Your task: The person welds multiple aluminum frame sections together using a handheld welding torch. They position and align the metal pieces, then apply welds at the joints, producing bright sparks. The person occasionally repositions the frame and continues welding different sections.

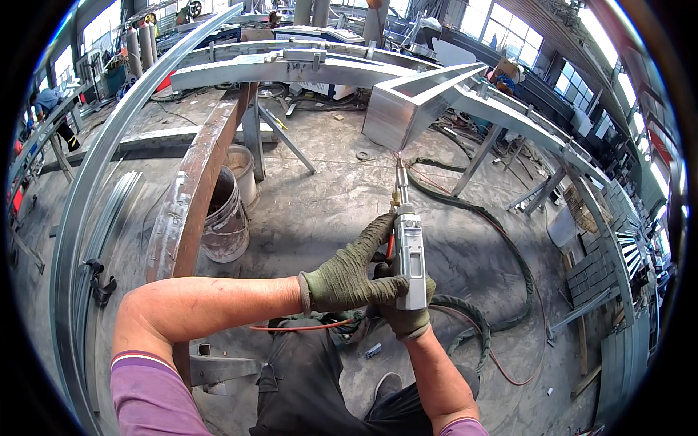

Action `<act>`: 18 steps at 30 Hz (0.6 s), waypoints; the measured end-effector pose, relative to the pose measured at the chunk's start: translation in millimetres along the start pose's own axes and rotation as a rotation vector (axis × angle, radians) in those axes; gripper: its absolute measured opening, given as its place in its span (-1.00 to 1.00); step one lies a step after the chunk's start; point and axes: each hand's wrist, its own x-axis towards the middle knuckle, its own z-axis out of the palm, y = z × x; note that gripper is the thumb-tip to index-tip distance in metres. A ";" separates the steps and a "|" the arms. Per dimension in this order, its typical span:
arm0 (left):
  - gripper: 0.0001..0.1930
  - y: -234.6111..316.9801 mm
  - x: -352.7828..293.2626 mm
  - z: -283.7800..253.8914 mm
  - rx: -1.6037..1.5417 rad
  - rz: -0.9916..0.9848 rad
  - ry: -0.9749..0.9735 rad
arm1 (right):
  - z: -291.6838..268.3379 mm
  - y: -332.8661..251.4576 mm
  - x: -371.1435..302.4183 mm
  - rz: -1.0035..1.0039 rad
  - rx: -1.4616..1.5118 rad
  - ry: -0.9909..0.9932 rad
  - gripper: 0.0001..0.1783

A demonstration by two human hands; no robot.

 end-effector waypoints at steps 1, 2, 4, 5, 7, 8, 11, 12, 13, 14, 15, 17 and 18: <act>0.29 -0.3 0.5 0.5 0.022 0.012 0.008 | -3.4 1.7 0.5 -0.026 -0.066 -0.012 -0.51; 0.29 0.8 0.8 0.2 0.048 0.019 0.015 | -4.1 4.0 0.2 -0.050 -0.125 -0.021 -0.51; 0.28 4.1 0.4 0.8 -0.024 -0.021 -0.001 | -1.8 2.1 -2.0 0.069 0.005 0.000 -0.49; 0.27 7.8 -0.2 0.2 -0.057 -0.039 -0.008 | -0.9 1.7 -3.3 0.102 0.025 0.000 -0.49; 0.26 3.9 0.1 0.2 -0.045 -0.008 0.005 | 0.1 -0.2 -1.5 0.112 0.035 -0.007 -0.49; 0.26 2.4 0.2 0.8 -0.041 0.007 0.010 | -0.6 -1.4 -0.6 0.091 0.024 -0.013 -0.50; 0.26 2.4 2.6 -1.4 -0.195 -0.134 -0.022 | -2.5 12.9 2.1 -0.081 -0.189 -0.055 -0.64; 0.26 -0.5 3.6 -3.5 -0.167 -0.159 -0.038 | -1.9 16.7 4.6 -0.160 -0.290 -0.071 -0.70; 0.26 -6.6 3.7 -5.8 -0.138 -0.183 -0.053 | -4.3 14.7 2.7 -0.185 -0.378 -0.045 -0.73; 0.27 -10.9 2.6 -6.5 -0.109 -0.212 -0.068 | -4.6 16.7 2.6 -0.159 -0.342 -0.023 -0.72; -0.06 -14.4 -0.1 -3.6 0.027 -0.123 0.038 | -6.8 20.5 1.3 -0.133 -0.304 -0.002 -0.70; -0.39 -14.2 5.9 -20.5 0.134 -0.269 -0.010 | -13.8 29.4 1.4 -0.057 -0.311 0.055 -0.71; -0.53 -16.1 10.3 -28.4 0.179 -0.343 -0.037 | -24.1 34.0 0.0 -0.088 -0.298 0.112 -0.72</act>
